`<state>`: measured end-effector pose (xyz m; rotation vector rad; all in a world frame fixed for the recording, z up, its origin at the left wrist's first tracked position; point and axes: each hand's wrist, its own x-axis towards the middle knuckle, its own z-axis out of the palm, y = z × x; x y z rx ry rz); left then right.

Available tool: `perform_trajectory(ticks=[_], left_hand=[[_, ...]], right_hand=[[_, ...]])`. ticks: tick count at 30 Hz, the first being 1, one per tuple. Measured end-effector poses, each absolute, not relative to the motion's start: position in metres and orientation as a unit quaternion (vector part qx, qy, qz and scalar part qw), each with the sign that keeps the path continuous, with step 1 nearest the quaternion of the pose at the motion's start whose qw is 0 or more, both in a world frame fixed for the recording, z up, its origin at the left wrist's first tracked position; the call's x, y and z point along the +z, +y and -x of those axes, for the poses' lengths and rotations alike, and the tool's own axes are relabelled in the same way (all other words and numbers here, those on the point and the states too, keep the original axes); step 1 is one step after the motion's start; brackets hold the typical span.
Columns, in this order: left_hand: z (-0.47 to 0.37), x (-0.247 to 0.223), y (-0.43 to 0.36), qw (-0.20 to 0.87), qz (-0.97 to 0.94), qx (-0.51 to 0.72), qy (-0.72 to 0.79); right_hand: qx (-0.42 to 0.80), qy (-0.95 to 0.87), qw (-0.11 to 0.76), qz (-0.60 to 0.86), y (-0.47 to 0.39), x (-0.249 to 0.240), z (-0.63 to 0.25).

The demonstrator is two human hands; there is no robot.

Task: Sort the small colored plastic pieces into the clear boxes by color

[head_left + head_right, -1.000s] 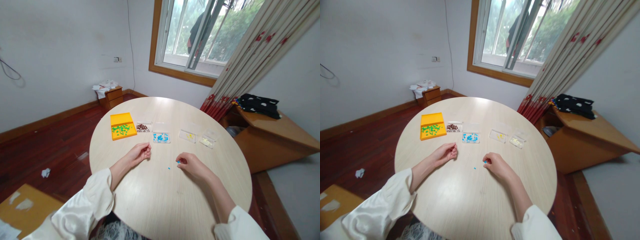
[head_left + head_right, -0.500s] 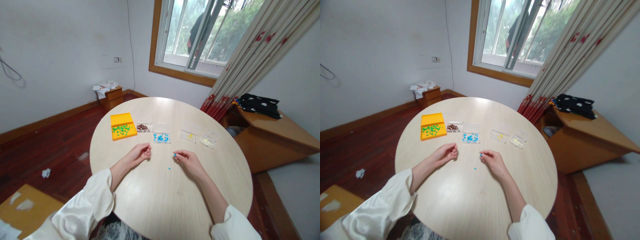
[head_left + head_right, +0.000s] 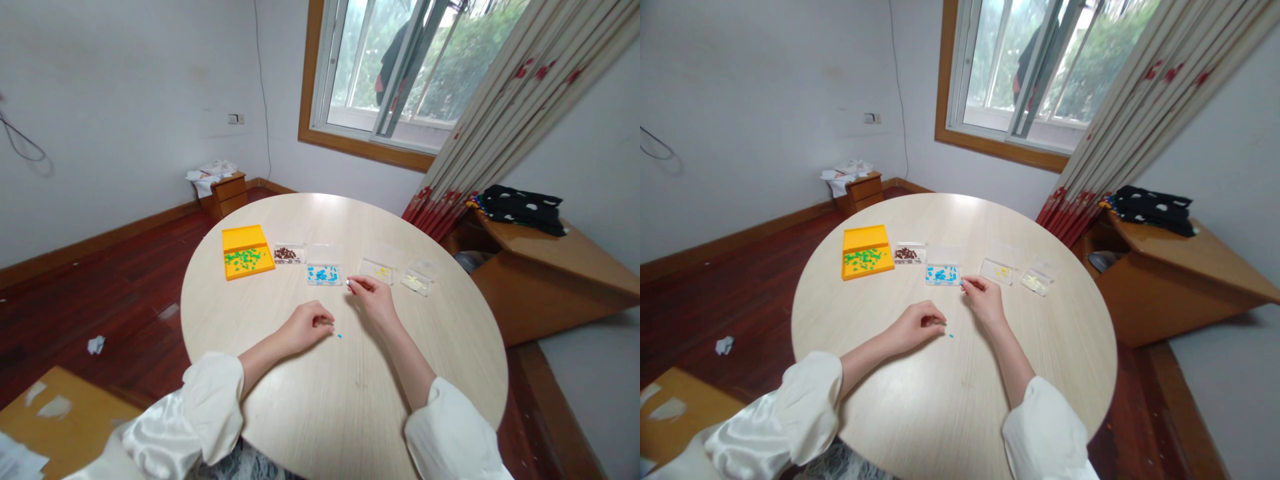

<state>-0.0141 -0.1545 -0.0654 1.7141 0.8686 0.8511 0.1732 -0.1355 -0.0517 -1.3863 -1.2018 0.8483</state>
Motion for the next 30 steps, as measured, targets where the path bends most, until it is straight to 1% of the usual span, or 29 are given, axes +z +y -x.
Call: perform_trajectory(ticks=[3,8,12,15,18,23,26,28,30], left_hand=[[0.01,-0.067,-0.161,0.457,-0.754,0.329,0.338],[0.006,-0.067,-0.165,0.421,-0.798,0.288,0.321],[-0.001,-0.069,-0.166,0.378,-0.829,0.266,0.316],[-0.004,-0.071,-0.167,0.371,-0.829,0.271,0.318],[-0.005,-0.071,-0.166,0.398,-0.803,0.307,0.321],[-0.004,-0.066,-0.159,0.479,-0.69,0.385,0.383],[-0.003,-0.064,-0.153,0.524,-0.613,0.439,0.396],[-0.002,-0.062,-0.15,0.553,-0.572,0.459,0.394],[0.0,-0.06,-0.148,0.572,-0.543,0.473,0.393]], right_hand=[[0.343,-0.5,0.55,0.574,-0.111,-0.045,-0.166],[0.377,-0.468,0.569,0.562,-0.082,-0.041,-0.152],[0.373,-0.478,0.562,0.563,-0.084,-0.046,-0.156],[0.36,-0.484,0.558,0.57,-0.095,-0.054,-0.167],[0.358,-0.476,0.56,0.576,-0.109,-0.064,-0.18],[0.357,-0.451,0.57,0.586,-0.136,-0.076,-0.184],[0.376,-0.503,0.523,0.576,-0.154,-0.074,-0.174],[0.386,-0.551,0.484,0.56,-0.164,-0.07,-0.165],[0.384,-0.575,0.464,0.554,-0.171,-0.066,-0.157]])
